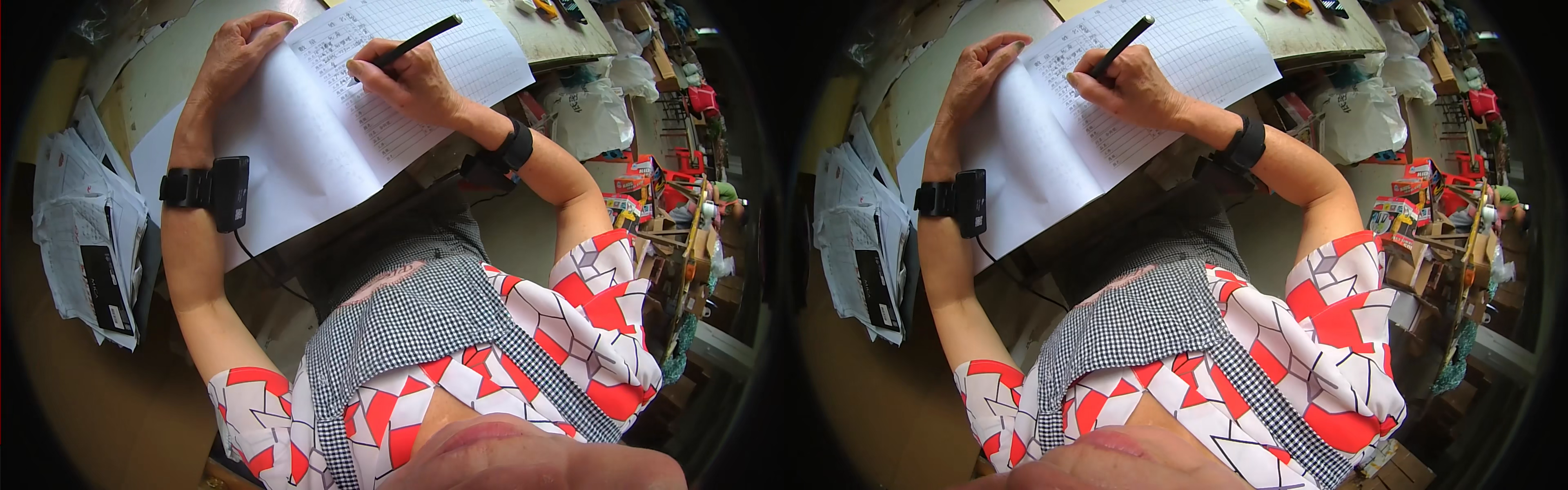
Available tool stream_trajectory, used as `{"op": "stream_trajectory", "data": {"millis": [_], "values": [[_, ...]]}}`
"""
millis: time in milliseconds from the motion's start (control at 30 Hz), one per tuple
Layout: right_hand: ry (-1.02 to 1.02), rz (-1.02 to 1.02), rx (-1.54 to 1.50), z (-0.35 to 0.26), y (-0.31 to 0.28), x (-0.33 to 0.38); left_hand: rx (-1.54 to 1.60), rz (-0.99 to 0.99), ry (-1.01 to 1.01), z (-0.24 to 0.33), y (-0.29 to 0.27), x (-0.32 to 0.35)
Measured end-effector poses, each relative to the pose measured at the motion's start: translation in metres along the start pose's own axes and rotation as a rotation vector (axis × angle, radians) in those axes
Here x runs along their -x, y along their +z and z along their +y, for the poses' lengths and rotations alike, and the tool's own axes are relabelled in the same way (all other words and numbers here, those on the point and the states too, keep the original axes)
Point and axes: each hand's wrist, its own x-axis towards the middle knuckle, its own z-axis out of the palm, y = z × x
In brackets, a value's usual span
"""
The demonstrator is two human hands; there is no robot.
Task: Recording inventory or data into a paper ledger using a pen.
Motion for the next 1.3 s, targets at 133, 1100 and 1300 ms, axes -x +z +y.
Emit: {"op": "stream_trajectory", "data": {"millis": [133,1100,1300], "values": [[-0.009,-0.005,0.018,0.0,-0.001,0.0,0.012,0.0,-0.022,0.005,0.0,0.002],[0.054,0.012,0.035,-0.001,-0.002,0.002,0.02,-0.044,-0.005,-0.007,-0.002,0.0],[0.026,0.087,-0.028,0.004,0.003,0.002,0.047,-0.025,-0.029,0.012,-0.001,0.002]]}}
